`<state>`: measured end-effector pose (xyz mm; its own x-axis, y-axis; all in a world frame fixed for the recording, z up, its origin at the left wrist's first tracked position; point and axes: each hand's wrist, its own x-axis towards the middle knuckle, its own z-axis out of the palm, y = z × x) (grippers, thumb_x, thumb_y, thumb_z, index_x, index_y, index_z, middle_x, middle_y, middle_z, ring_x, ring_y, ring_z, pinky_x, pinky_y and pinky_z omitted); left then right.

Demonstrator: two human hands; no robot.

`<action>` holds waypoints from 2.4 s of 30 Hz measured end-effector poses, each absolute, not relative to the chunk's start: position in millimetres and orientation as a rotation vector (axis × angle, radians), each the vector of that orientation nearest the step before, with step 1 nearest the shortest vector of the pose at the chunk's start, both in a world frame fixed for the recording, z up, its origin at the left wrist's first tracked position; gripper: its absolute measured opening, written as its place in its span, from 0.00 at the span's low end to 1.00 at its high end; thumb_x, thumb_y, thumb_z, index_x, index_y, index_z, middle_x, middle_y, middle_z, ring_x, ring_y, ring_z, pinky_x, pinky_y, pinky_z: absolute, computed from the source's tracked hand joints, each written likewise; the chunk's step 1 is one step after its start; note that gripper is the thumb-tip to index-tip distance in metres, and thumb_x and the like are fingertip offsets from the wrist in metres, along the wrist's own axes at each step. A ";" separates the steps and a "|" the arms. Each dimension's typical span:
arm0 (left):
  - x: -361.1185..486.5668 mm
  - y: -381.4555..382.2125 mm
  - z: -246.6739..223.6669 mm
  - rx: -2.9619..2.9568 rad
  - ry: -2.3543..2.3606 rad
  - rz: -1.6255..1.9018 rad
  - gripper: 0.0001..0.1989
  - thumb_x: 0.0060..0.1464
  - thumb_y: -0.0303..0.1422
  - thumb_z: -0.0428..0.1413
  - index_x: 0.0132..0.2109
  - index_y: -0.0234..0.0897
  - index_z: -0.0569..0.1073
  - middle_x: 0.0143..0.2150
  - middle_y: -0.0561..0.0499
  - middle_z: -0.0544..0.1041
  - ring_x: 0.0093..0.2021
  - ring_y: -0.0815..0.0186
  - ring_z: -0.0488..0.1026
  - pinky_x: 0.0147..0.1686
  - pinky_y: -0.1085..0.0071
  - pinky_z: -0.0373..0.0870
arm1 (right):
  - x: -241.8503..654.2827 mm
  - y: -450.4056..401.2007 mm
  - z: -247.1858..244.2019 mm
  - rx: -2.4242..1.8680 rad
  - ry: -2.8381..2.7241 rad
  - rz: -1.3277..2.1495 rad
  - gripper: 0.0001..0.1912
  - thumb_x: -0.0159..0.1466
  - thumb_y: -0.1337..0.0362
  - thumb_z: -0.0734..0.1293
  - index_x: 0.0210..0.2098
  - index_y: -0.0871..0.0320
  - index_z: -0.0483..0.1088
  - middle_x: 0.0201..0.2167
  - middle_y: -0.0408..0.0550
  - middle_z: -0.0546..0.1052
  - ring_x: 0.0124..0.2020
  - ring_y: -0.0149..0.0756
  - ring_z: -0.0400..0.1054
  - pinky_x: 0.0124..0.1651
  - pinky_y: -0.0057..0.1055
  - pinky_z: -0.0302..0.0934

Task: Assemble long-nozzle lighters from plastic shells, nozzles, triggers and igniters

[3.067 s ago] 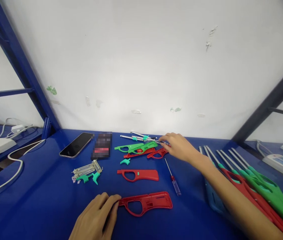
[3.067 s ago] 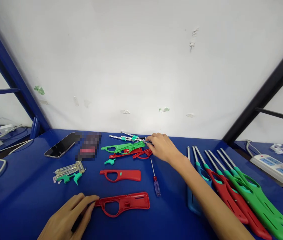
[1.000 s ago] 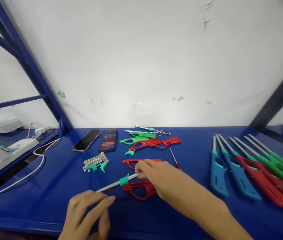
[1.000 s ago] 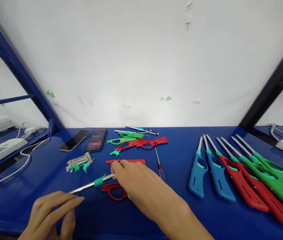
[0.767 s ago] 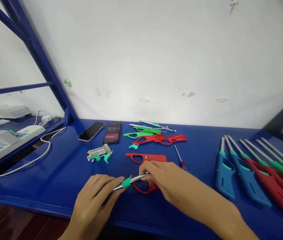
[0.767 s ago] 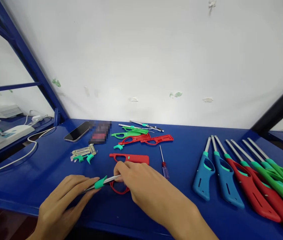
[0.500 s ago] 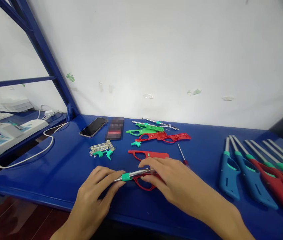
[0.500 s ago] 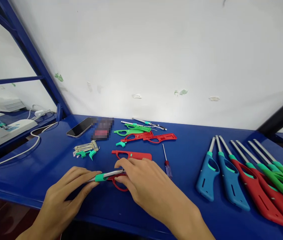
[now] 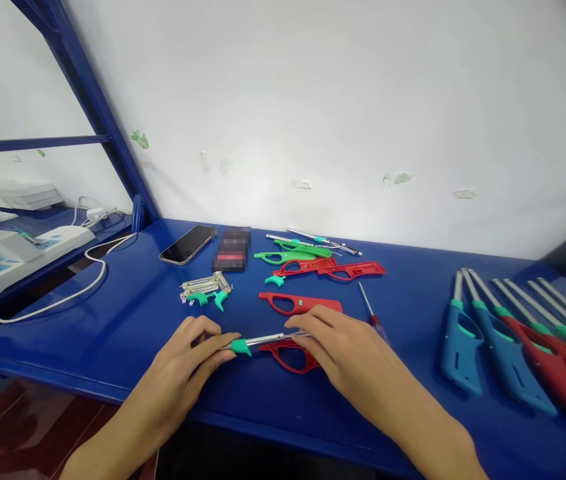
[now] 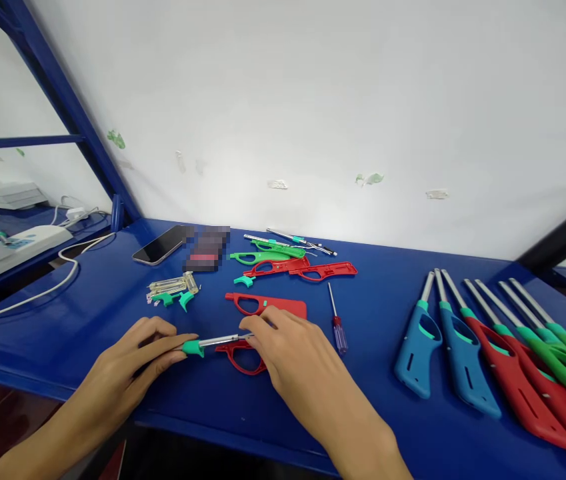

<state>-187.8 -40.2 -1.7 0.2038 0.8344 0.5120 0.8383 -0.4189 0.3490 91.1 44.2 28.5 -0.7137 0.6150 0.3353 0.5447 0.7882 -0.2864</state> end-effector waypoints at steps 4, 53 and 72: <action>-191.7 -41.2 -3.2 -2.446 -1.781 -0.974 0.14 0.74 0.40 0.51 0.58 0.50 0.78 0.43 0.53 0.74 0.42 0.66 0.70 0.42 0.72 0.70 | 94.9 41.1 24.1 -0.855 -2.554 0.338 0.13 0.78 0.66 0.58 0.57 0.46 0.67 0.53 0.44 0.77 0.49 0.42 0.77 0.51 0.43 0.75; -151.5 -26.4 3.2 -2.543 -1.669 -0.841 0.15 0.75 0.30 0.47 0.61 0.44 0.74 0.52 0.49 0.77 0.49 0.61 0.72 0.50 0.64 0.71 | 117.9 21.1 2.0 -0.887 -2.334 0.192 0.06 0.77 0.64 0.63 0.49 0.52 0.72 0.43 0.45 0.81 0.42 0.40 0.75 0.47 0.37 0.66; -154.2 -27.4 4.2 -2.593 -1.686 -0.834 0.16 0.76 0.30 0.46 0.59 0.46 0.76 0.52 0.50 0.77 0.49 0.63 0.73 0.50 0.67 0.72 | 117.5 21.5 2.4 -0.863 -2.293 0.280 0.04 0.75 0.66 0.67 0.46 0.51 0.74 0.43 0.41 0.82 0.43 0.37 0.74 0.47 0.34 0.66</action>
<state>-154.2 -27.4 4.2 0.3115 0.8672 0.3884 0.8351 -0.4449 0.3235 117.5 21.5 2.4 -0.5624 0.6505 0.5104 0.5083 0.7589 -0.4070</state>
